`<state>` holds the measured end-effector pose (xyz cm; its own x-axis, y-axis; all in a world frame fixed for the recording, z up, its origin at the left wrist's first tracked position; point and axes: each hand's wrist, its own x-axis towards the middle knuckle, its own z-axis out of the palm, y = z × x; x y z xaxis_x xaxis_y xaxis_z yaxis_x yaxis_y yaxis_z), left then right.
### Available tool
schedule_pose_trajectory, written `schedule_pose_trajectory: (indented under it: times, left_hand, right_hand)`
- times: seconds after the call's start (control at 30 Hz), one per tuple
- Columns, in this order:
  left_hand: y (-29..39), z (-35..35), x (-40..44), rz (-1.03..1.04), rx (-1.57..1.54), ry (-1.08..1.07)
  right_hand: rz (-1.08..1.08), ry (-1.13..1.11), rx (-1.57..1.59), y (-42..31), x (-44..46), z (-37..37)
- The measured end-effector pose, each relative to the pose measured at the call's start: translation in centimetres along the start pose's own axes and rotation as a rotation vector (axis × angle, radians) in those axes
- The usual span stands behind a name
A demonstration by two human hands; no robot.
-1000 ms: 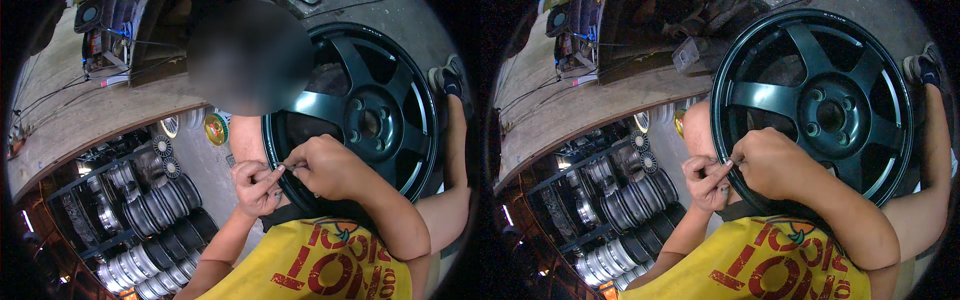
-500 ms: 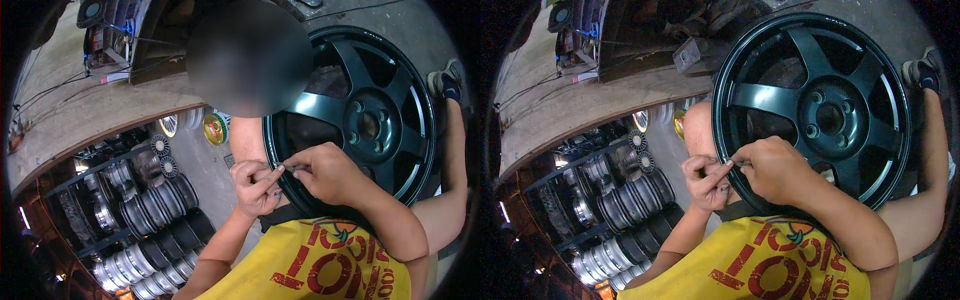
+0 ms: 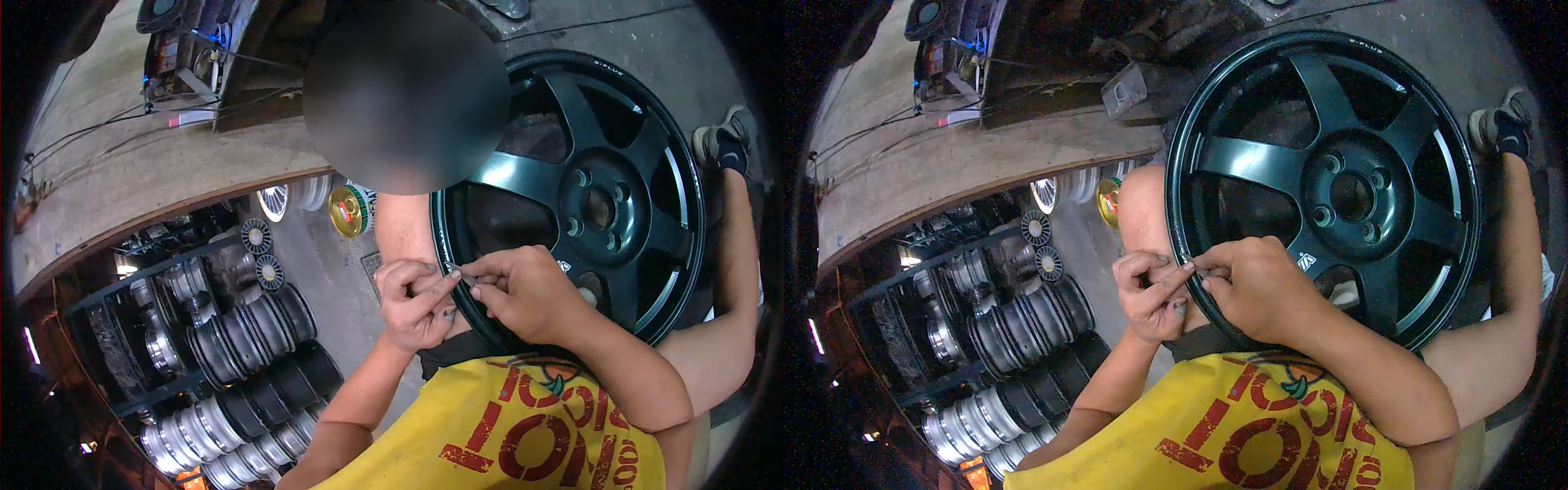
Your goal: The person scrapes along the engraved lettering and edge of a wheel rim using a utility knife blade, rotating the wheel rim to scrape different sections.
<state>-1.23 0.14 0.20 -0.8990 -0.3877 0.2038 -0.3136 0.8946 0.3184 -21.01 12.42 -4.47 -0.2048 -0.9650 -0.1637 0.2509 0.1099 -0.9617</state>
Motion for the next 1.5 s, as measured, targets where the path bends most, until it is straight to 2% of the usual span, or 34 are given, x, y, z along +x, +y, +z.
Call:
schedule_pose_trajectory:
  times: [0.4,0.47,0.77,1.5]
  left_hand:
    - [0.0,-0.1,-0.2,-0.006,-0.004,0.008]
    - [0.0,-0.1,-0.3,-0.002,-0.002,0.014]
    - [-0.1,-0.3,-0.3,0.003,-0.012,0.020]
    - [-0.2,-0.3,-0.3,0.004,-0.034,0.032]
  right_hand:
    - [0.113,0.011,0.085,-0.3,-0.7,1.2]
    - [0.173,0.031,0.217,0.1,-0.8,1.7]
    - [0.266,0.118,0.405,0.2,-1.5,3.2]
    - [0.330,0.173,0.639,0.3,-1.5,3.7]
